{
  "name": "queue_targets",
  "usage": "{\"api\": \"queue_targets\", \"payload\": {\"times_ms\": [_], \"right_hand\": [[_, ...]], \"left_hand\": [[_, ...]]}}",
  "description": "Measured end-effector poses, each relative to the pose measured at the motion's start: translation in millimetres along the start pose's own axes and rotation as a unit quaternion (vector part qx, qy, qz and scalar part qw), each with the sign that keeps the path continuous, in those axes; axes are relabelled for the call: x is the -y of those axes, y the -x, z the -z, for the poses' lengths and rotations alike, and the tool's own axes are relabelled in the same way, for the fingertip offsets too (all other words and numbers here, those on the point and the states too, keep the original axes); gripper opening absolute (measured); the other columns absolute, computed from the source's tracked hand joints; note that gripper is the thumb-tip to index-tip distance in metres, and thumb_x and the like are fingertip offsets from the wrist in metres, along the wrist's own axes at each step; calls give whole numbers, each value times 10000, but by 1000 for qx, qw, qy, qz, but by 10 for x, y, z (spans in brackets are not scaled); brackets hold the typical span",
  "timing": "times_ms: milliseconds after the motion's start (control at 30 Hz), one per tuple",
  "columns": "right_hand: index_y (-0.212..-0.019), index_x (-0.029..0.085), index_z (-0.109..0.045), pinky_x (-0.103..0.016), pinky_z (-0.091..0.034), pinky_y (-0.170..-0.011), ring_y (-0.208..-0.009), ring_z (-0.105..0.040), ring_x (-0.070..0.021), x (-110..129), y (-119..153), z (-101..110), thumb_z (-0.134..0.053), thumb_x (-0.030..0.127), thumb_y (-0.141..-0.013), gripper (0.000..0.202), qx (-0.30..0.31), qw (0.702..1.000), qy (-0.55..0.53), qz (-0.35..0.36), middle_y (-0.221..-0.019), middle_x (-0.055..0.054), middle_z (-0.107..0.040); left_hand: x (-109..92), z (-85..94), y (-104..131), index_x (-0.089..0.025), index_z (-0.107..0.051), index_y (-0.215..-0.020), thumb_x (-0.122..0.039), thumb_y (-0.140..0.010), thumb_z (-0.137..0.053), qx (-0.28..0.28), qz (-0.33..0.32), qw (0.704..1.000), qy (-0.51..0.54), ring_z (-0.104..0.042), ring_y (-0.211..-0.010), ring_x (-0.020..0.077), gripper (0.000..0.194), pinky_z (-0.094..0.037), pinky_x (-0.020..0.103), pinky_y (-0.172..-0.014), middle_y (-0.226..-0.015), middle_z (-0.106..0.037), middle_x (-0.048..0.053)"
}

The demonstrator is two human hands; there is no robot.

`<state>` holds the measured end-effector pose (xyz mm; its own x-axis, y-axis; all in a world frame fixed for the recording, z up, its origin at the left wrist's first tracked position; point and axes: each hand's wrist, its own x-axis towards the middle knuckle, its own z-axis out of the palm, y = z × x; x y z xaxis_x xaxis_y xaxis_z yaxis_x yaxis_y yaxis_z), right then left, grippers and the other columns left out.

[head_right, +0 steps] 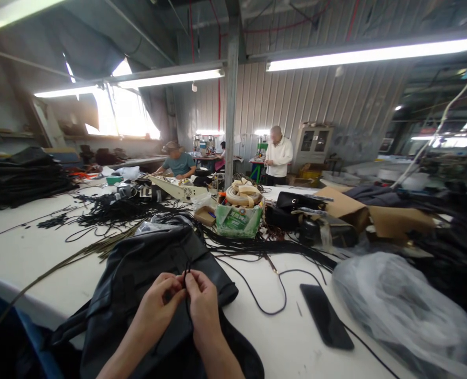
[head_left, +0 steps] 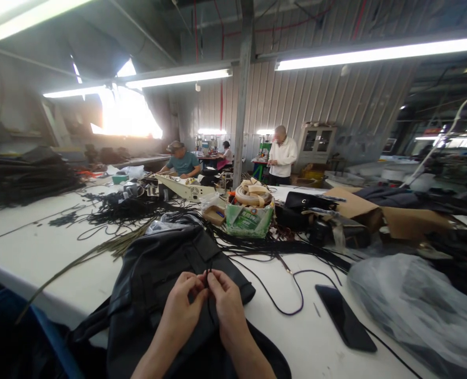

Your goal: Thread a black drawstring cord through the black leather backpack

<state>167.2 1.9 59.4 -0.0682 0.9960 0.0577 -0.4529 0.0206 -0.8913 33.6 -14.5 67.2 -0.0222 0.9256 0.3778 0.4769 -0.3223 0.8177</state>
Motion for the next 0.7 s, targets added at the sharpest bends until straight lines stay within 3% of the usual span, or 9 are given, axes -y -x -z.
{"api": "queue_targets", "payload": {"times_ms": [300,533,633,700], "right_hand": [[-1105,206,-883,-381,-595,-872,-990,-782,-326,47,74,29,-757,576,-996,406,64,982,166,57,-1042,-105,-848],[-1109,232,-895,-362,-593,-882,-989,-789,-313,47,145,-2,-688,440,-1042,301,44,962,245,115,-1060,-97,-846],[-1118,221,-865,-342,-582,-861,-968,-784,-300,47,169,-10,-655,453,-1065,317,18,957,259,128,-1041,-99,-841],[-1119,214,-846,-342,-580,-856,-958,-783,-300,63,188,-17,-650,486,-1071,339,6,960,253,122,-1041,-102,-840]], "left_hand": [[-82,-17,118,-251,-588,-780,-263,-1018,-509,-10,16,998,-66,-668,-837,239,252,-511,378,-779,-958,-642,78],[-201,56,235,-265,-598,-890,-227,-1037,-405,6,25,992,-124,-721,-906,264,246,-552,394,-844,-1061,-705,120],[-208,130,246,-257,-692,-995,-279,-1044,-482,7,21,993,-112,-736,-974,269,216,-561,387,-901,-1153,-727,111],[-211,195,229,-249,-746,-1097,-370,-1039,-567,-26,29,995,-87,-739,-999,281,223,-572,395,-921,-1193,-741,108]]}}
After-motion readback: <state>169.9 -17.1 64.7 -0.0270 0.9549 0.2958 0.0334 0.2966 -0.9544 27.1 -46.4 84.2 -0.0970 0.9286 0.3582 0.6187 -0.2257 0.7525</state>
